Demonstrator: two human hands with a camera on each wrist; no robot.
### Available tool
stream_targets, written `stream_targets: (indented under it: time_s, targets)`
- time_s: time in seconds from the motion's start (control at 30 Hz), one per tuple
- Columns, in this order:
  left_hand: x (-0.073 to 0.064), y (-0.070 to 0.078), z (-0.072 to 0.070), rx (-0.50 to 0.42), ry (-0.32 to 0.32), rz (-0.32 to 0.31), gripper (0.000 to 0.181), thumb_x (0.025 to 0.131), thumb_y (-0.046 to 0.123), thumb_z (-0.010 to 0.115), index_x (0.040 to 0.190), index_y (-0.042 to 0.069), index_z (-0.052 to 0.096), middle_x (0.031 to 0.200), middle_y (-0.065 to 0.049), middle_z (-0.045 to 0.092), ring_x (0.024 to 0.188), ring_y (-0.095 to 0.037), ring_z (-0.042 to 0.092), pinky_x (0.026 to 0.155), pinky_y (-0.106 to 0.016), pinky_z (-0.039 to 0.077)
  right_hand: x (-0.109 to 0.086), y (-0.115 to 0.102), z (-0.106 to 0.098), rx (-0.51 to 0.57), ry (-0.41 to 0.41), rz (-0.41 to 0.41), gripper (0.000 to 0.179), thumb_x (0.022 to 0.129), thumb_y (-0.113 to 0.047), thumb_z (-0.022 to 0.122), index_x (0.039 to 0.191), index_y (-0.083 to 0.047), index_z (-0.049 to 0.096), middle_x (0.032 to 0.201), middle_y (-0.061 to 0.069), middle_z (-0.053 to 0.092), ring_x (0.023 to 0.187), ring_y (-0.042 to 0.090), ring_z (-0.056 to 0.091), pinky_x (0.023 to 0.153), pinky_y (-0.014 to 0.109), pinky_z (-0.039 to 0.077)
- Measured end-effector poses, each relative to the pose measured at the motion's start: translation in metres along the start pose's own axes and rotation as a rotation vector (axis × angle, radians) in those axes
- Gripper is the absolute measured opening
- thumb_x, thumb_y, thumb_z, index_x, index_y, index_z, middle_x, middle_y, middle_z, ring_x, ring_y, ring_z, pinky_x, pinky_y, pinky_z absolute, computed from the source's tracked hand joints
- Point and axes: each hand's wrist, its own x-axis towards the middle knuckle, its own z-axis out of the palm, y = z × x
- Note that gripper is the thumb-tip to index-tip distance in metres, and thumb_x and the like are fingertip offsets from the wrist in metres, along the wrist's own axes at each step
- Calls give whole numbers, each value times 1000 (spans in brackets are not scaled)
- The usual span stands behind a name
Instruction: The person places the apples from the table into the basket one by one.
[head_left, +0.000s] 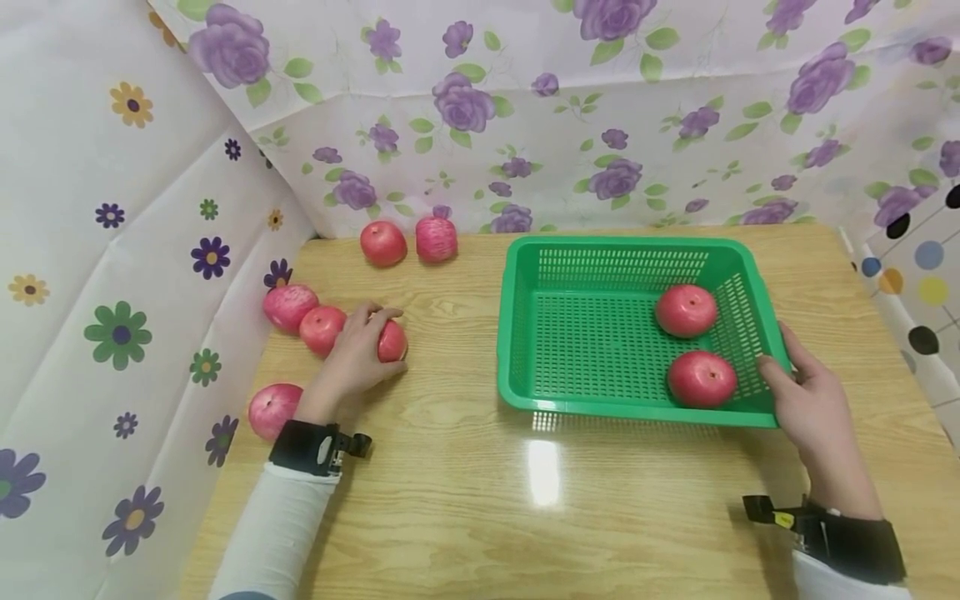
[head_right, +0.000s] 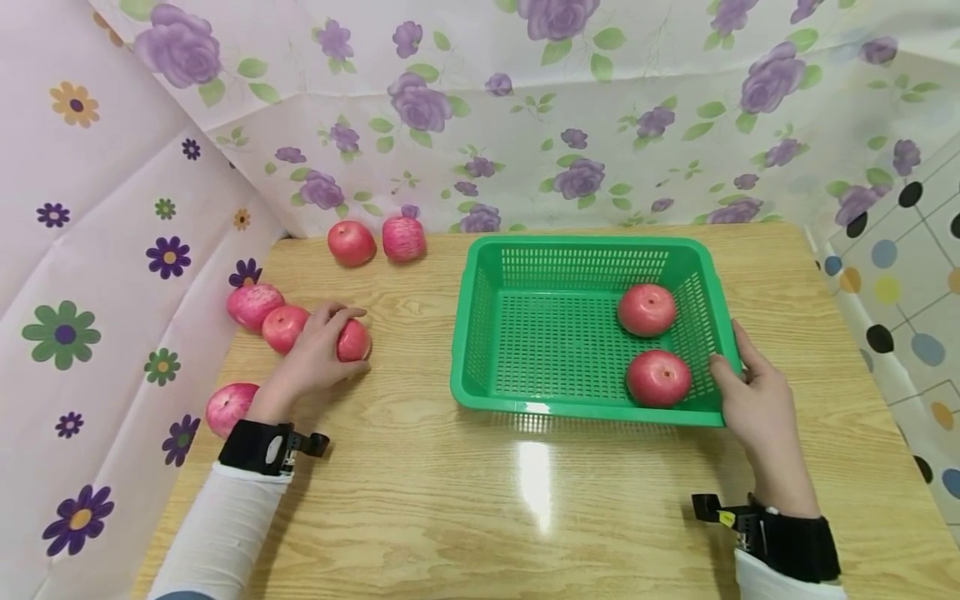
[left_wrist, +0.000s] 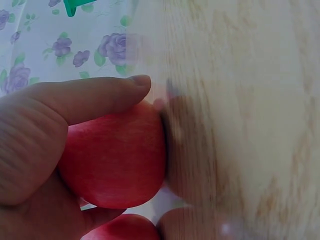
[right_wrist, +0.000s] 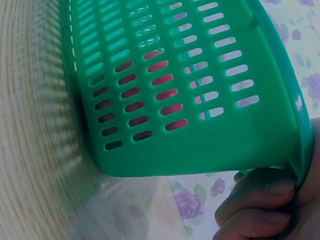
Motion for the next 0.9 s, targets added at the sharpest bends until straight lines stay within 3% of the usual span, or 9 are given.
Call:
stream_targets:
  time_s: [0.13,0.37,0.9]
  targets:
    - [0,-2,1,8,1,4,82,72,23,88,142,14,46,139,-19,36,126,-39,34,102,-64,35,0,0,0,1,3,2,61,103,-50,42,156,-39,15,128,22,55,72,11,61,53,31,53]
    - [0,-2,1,4,-4,-15,82,71,22,88,141,16,47,140,-20,35,126,-39,34,102,-62,38,0,-1,0,1,-7,12,60,103,-51,41,155,-41,13,139,25,48,81,8,56,55,28,52]
    - [-1,2,0,-8,-12,-49,79,70,21,88,138,16,48,134,-16,40,122,-35,39,102,-58,40,-1,-1,0,-1,-1,3,60,103,-49,42,155,-39,14,133,25,52,76,8,58,53,28,52]
